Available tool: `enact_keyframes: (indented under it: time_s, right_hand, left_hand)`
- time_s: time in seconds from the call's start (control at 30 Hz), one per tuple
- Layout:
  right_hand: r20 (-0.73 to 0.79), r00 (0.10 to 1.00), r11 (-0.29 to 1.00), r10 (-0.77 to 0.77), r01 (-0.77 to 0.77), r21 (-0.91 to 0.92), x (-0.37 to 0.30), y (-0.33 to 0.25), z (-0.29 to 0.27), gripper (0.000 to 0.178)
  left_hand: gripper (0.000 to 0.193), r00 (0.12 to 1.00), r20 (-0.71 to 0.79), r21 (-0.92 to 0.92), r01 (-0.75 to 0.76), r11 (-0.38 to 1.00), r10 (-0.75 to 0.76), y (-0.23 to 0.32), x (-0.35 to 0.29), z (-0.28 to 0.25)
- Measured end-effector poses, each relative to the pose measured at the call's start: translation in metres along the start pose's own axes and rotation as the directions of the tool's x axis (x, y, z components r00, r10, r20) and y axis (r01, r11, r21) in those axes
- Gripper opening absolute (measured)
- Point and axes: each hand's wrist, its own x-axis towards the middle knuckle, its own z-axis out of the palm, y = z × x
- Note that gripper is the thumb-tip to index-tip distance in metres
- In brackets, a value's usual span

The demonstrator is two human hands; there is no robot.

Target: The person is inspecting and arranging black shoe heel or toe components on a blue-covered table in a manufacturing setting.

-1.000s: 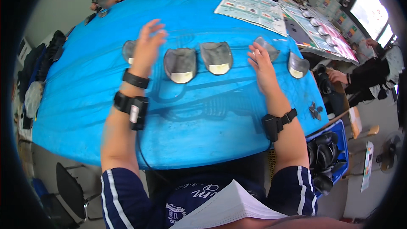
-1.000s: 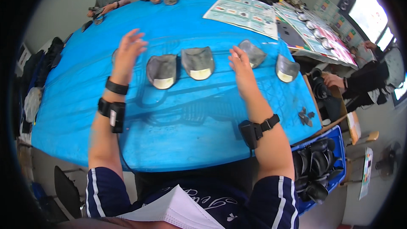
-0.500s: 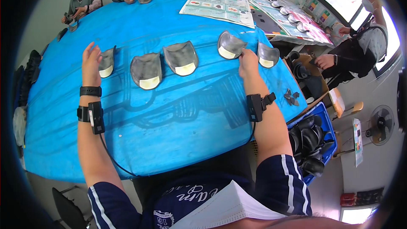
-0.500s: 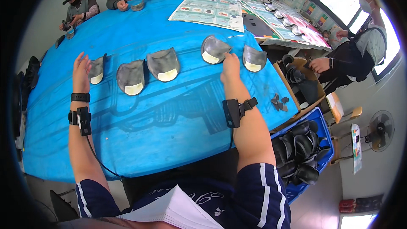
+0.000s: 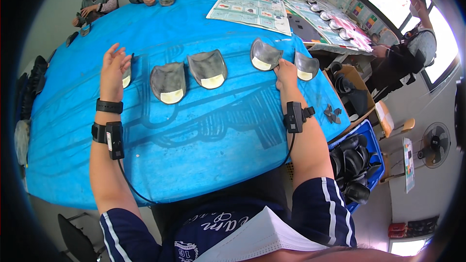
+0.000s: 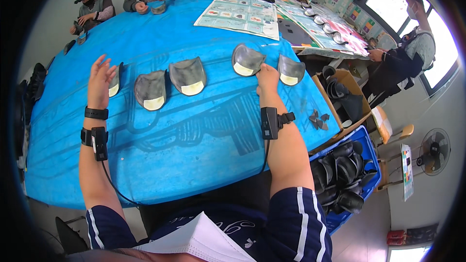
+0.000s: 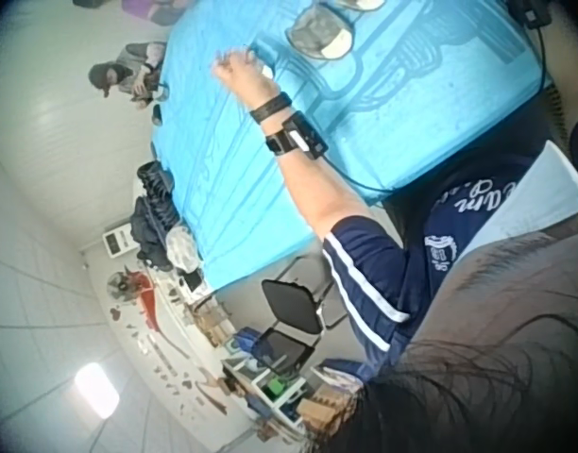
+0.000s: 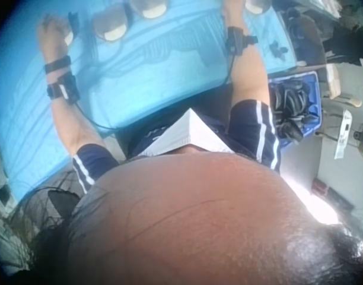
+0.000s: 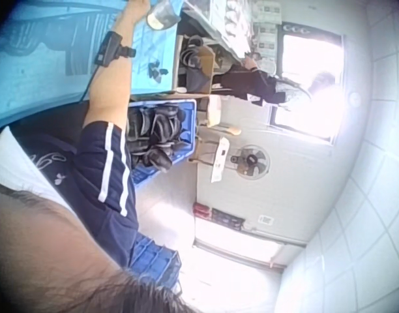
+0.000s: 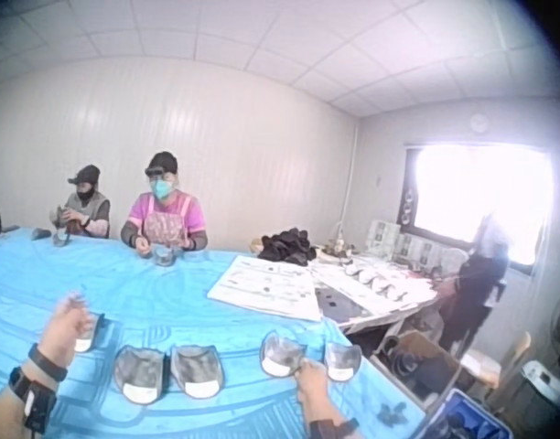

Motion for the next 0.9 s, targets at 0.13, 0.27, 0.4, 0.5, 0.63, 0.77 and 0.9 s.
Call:
enact_keyframes:
  time_s: [0.13, 0.27, 0.4, 0.5, 0.63, 0.77, 0.9]
  right_hand:
    - [-0.019, 1.0, 0.996, 0.01, -0.012, -0.086, 0.006, 0.001, -0.008, 0.023]
    - [0.03, 0.999, 0.998, 0.019, -0.017, -0.062, 0.008, -0.002, -0.009, 0.024]
    - [0.193, 0.981, 0.995, -0.017, -0.003, 0.102, -0.034, -0.031, 0.021, 0.023]
    - [0.396, 0.918, 0.968, -0.022, -0.08, 0.239, -0.072, -0.05, 0.04, 0.023]
    - [0.615, 0.783, 0.929, 0.093, -0.29, 0.228, -0.103, -0.051, 0.054, 0.024]
    - [0.684, 0.702, 0.9, 0.2, -0.408, 0.155, -0.136, -0.054, 0.069, 0.021]
    - [0.756, 0.627, 0.789, 0.189, -0.555, 0.263, -0.151, -0.053, 0.071, 0.033]
  left_hand:
    - [0.041, 0.999, 0.041, -0.024, -0.016, 1.0, 0.017, 0.008, -0.009, 0.011]
    - [0.042, 0.994, 0.104, -0.03, -0.019, 0.999, 0.022, 0.013, -0.015, 0.021]
    - [0.042, 0.977, 0.211, -0.159, 0.001, 0.987, 0.033, 0.011, -0.026, 0.03]
    - [0.046, 0.934, 0.354, -0.303, 0.062, 0.951, 0.052, 0.014, -0.043, 0.052]
    - [0.059, 0.917, 0.393, -0.393, 0.234, 0.889, -0.067, 0.015, -0.076, 0.101]
    - [0.059, 0.926, 0.345, -0.428, 0.301, 0.852, -0.153, 0.032, -0.102, 0.122]
    - [0.057, 0.931, 0.354, -0.562, 0.287, 0.776, -0.088, 0.024, -0.098, 0.116]
